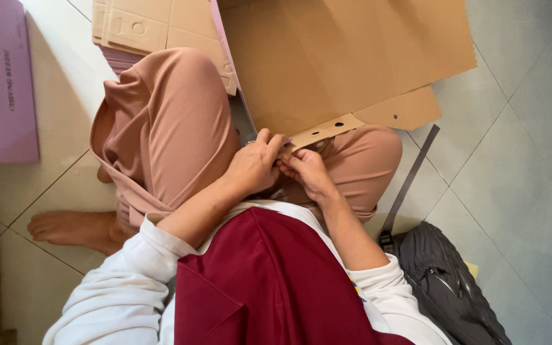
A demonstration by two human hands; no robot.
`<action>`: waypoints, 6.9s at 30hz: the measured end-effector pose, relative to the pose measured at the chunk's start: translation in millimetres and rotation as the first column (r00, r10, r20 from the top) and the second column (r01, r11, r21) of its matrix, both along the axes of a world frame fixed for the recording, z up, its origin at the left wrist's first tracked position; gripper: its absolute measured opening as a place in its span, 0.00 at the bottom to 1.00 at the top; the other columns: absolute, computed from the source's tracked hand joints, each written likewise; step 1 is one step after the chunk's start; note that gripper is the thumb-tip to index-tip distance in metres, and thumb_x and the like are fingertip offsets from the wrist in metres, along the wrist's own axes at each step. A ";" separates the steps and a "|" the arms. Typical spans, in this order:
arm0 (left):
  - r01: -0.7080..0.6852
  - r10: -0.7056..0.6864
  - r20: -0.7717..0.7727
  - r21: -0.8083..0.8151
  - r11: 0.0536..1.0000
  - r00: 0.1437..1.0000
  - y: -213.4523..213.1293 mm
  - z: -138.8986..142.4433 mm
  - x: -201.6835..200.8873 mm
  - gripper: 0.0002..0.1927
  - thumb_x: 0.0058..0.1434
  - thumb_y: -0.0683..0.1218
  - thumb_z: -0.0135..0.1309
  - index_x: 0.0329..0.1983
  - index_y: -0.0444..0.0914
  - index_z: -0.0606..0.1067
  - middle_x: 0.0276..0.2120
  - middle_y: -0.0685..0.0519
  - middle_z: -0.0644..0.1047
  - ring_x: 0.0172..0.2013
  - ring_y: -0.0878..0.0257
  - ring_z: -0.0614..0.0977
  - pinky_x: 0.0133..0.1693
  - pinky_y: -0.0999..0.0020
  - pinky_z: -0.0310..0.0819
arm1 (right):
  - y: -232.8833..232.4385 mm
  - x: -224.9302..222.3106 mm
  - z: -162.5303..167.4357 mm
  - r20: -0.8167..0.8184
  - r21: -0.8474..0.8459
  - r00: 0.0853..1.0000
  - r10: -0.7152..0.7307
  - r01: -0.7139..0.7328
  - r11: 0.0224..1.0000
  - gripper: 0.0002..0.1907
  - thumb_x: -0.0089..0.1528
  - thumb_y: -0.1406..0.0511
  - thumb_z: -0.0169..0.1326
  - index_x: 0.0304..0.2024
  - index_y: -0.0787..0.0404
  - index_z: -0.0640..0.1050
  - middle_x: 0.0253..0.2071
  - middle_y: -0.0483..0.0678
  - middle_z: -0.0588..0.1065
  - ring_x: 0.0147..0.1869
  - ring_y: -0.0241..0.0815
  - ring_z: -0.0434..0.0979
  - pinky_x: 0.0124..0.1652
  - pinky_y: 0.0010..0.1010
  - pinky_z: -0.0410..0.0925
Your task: The person assembles pink shoe boxes from flat cardboard sheets. They fold the cardboard along pre-scored lines, insert pink paper inserts, and secure the flaps to form the box shape. The person handles multiple boxes in sequence, stacking completed ones aside.
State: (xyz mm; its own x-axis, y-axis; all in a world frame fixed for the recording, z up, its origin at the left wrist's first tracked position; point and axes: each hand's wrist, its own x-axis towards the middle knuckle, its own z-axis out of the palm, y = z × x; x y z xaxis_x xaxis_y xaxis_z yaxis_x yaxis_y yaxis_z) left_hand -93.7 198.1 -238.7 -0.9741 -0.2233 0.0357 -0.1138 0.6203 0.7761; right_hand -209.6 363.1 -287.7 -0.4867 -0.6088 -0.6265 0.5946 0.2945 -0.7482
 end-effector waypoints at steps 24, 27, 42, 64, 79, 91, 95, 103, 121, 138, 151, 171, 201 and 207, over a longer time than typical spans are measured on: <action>-0.088 -0.038 -0.263 -0.451 0.888 0.964 18.2 -5.7 10.9 0.05 0.61 0.39 0.49 0.40 0.38 0.69 0.33 0.49 0.72 0.26 0.57 0.81 0.28 0.63 0.77 | -95.1 -117.2 50.6 -0.077 0.445 0.032 0.996 -0.893 0.063 0.12 0.57 0.63 0.65 0.42 0.60 0.85 0.32 0.42 0.81 0.35 0.32 0.76 0.35 0.29 0.70; -0.108 -0.021 -0.276 -0.443 0.890 0.961 17.4 -4.9 12.3 0.07 0.59 0.39 0.50 0.41 0.38 0.70 0.33 0.49 0.72 0.26 0.57 0.80 0.28 0.64 0.77 | -97.1 -107.1 54.7 -0.147 0.489 -0.054 0.988 -0.872 0.025 0.10 0.57 0.63 0.65 0.38 0.62 0.84 0.30 0.48 0.80 0.33 0.37 0.75 0.33 0.33 0.68; -0.213 0.073 -0.319 -0.429 0.878 0.945 12.4 -19.8 7.4 0.02 0.64 0.41 0.52 0.38 0.38 0.73 0.33 0.50 0.73 0.29 0.58 0.80 0.31 0.65 0.76 | -60.4 -52.3 67.8 -0.618 0.672 -0.077 0.782 -0.568 0.475 0.08 0.64 0.66 0.52 0.41 0.65 0.76 0.44 0.59 0.75 0.49 0.62 0.75 0.47 0.47 0.69; -0.331 0.036 -0.376 -0.759 0.561 0.926 9.7 -20.8 10.9 0.12 0.64 0.47 0.52 0.49 0.48 0.80 0.34 0.61 0.72 0.51 0.63 0.72 0.66 0.49 0.45 | -60.0 -61.6 53.3 -0.644 0.578 0.148 0.751 -0.549 0.603 0.10 0.62 0.63 0.57 0.38 0.65 0.80 0.40 0.57 0.79 0.46 0.54 0.79 0.45 0.42 0.71; -0.321 0.177 -0.268 -0.819 0.476 0.947 5.1 -23.1 7.5 0.08 0.59 0.47 0.51 0.41 0.50 0.77 0.41 0.59 0.71 0.55 0.59 0.69 0.65 0.48 0.44 | -54.1 -11.0 92.7 -0.869 0.491 -0.278 0.410 -0.378 0.785 0.06 0.58 0.71 0.58 0.39 0.64 0.78 0.40 0.52 0.76 0.45 0.54 0.76 0.46 0.43 0.70; -0.262 0.163 -0.206 -0.773 0.578 0.965 3.6 -30.7 5.7 0.09 0.59 0.44 0.51 0.40 0.48 0.79 0.41 0.58 0.71 0.58 0.56 0.68 0.65 0.45 0.40 | -51.3 -16.5 79.5 -0.908 0.414 -0.146 0.392 -0.449 0.792 0.06 0.58 0.72 0.58 0.38 0.64 0.77 0.40 0.53 0.75 0.46 0.56 0.75 0.47 0.43 0.69; -0.175 0.121 -0.126 -0.726 0.665 0.985 1.8 -27.3 7.9 0.07 0.58 0.43 0.52 0.35 0.46 0.79 0.40 0.57 0.72 0.58 0.54 0.70 0.66 0.39 0.35 | -49.2 -14.5 73.5 -0.908 0.413 -0.140 0.394 -0.455 0.789 0.08 0.56 0.72 0.60 0.38 0.63 0.78 0.39 0.52 0.76 0.45 0.55 0.76 0.46 0.42 0.70; -0.134 0.072 -0.120 -0.667 0.733 0.990 2.2 -33.4 5.5 0.07 0.61 0.41 0.51 0.34 0.44 0.79 0.37 0.56 0.72 0.51 0.57 0.74 0.68 0.42 0.40 | -43.5 -12.5 58.5 -0.924 0.383 -0.177 0.340 -0.407 0.829 0.06 0.56 0.72 0.61 0.35 0.63 0.78 0.37 0.51 0.76 0.43 0.54 0.76 0.44 0.42 0.71; -0.287 0.232 -0.495 -0.036 0.957 0.837 -34.3 85.0 10.8 0.04 0.59 0.37 0.58 0.35 0.33 0.75 0.37 0.45 0.75 0.44 0.44 0.75 0.46 0.53 0.72 | 6.4 -24.4 166.8 -0.951 0.281 -0.050 0.305 0.269 0.921 0.39 0.54 0.57 0.73 0.66 0.56 0.73 0.70 0.50 0.62 0.68 0.55 0.61 0.65 0.47 0.59; -0.164 0.114 -0.189 -0.275 0.947 0.975 -48.9 150.4 41.0 0.06 0.53 0.44 0.58 0.27 0.36 0.77 0.30 0.49 0.77 0.38 0.50 0.81 0.63 0.30 0.47 | 16.9 -17.7 193.4 -0.994 0.111 0.026 0.108 0.119 0.987 0.18 0.48 0.66 0.76 0.35 0.61 0.79 0.36 0.45 0.74 0.37 0.36 0.74 0.36 0.28 0.70; 0.117 -0.153 -0.173 -0.202 0.972 0.973 -14.3 112.4 39.0 0.02 0.57 0.37 0.50 0.31 0.35 0.73 0.33 0.45 0.73 0.38 0.46 0.79 0.60 0.44 0.64 | 8.3 -10.2 224.4 -0.856 0.435 -0.359 0.371 -0.115 0.893 0.12 0.48 0.65 0.71 0.30 0.57 0.80 0.33 0.45 0.76 0.40 0.49 0.75 0.42 0.41 0.67; -0.105 0.034 -0.376 -0.170 0.980 0.926 16.7 67.5 48.4 0.01 0.59 0.37 0.53 0.33 0.34 0.74 0.33 0.46 0.73 0.37 0.49 0.78 0.57 0.46 0.68 | 78.5 -48.0 59.1 -0.461 -0.629 0.222 -0.859 0.601 0.493 0.18 0.72 0.61 0.64 0.44 0.61 0.66 0.42 0.43 0.70 0.47 0.35 0.69 0.47 0.31 0.65; 0.043 -0.097 -0.252 -0.209 0.977 0.963 23.2 50.3 42.5 0.04 0.56 0.37 0.52 0.33 0.36 0.77 0.33 0.47 0.75 0.35 0.52 0.79 0.56 0.51 0.65 | 54.5 -19.6 72.3 -0.429 -0.409 0.781 -0.453 0.279 0.869 0.42 0.63 0.62 0.61 0.73 0.54 0.53 0.65 0.47 0.65 0.68 0.44 0.67 0.62 0.41 0.67; 0.025 -0.075 -0.245 -0.199 0.980 0.967 22.6 52.9 42.5 0.04 0.57 0.37 0.52 0.33 0.35 0.77 0.34 0.47 0.75 0.36 0.51 0.79 0.56 0.51 0.65 | 76.3 -27.5 37.8 -0.392 -0.443 0.829 -0.399 0.210 0.871 0.46 0.67 0.56 0.59 0.81 0.54 0.50 0.61 0.48 0.67 0.58 0.42 0.69 0.47 0.36 0.69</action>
State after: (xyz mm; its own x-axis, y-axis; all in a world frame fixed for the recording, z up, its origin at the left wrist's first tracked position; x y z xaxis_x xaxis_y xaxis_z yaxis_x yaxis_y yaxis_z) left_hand -51.2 220.7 -185.8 -0.9380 -0.1393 0.3174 0.1038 0.7608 0.6406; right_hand -237.1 439.4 -249.8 -0.8561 -0.5148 -0.0449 0.1672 -0.1938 -0.9667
